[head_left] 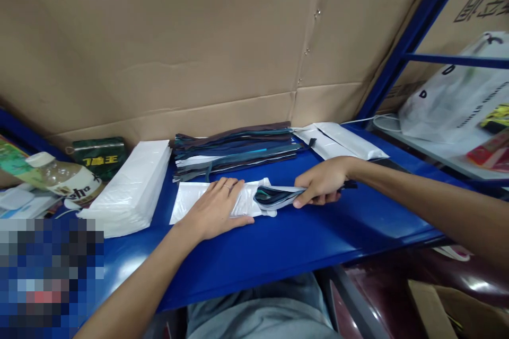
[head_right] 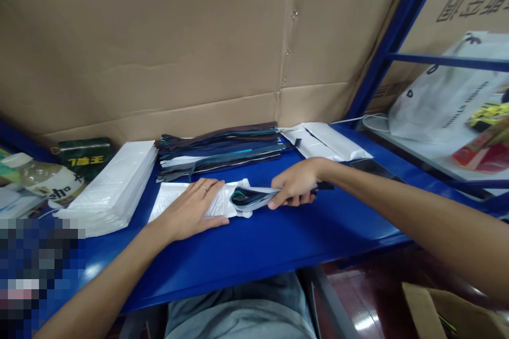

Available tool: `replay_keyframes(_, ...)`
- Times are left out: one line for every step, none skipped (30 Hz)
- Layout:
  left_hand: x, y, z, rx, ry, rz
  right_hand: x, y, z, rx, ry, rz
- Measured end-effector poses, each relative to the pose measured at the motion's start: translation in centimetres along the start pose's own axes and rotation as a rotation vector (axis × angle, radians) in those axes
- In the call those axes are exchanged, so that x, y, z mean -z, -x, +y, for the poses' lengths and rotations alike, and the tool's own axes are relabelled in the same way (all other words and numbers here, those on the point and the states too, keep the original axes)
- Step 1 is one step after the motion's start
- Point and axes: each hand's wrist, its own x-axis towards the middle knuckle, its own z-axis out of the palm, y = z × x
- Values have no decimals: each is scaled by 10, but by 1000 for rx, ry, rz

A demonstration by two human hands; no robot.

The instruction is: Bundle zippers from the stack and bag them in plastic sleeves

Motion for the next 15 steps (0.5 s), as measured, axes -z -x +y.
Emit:
replay_keyframes(-3, 0, 0, -1, -18, -13, 1, -2, -4, 7, 14, -6)
replay_keyframes(-6, -1, 1, -7, -34, -15, 2, -4, -9, 14, 28, -15)
replay_keyframes(-8, -2, 2, -17, -45, -9, 3, -8, -16, 23, 43, -21)
replay_keyframes(-9, -3, 4, -27, -53, -1, 3, -13, -23, 34, 59, -16)
replay_keyframes(-10, -4, 4, -38, -56, 9, 4, -20, -32, 52, 77, -2)
replay_keyframes(-11, -5, 5, -47, -59, 15, 4, -28, -41, 73, 99, 18)
replay_keyframes(-11, -6, 4, -55, -64, 21, 5, -37, -51, 96, 126, 43)
replay_keyframes(-11, -6, 4, -63, -73, 21, 6, -45, -59, 114, 154, 67)
replay_keyframes(-12, -7, 3, -71, -87, 18, 6, -53, -67, 124, 180, 81)
replay_keyframes(-12, -7, 2, -76, -101, 12, 7, -59, -73, 128, 203, 86)
replay_keyframes(-13, -8, 1, -78, -114, 9, 8, -64, -77, 136, 222, 89)
replay_keyframes(-14, -8, 0, -76, -125, 11, 8, -65, -78, 159, 236, 95)
replay_keyframes(-15, -8, -1, -71, -131, 18, 7, -63, -77, 203, 248, 108)
replay_keyframes(-16, -7, -2, -64, -134, 26, 6, -59, -74, 261, 260, 133)
replay_keyframes(-17, -7, -2, -55, -135, 34, 3, -52, -68, 327, 271, 180)
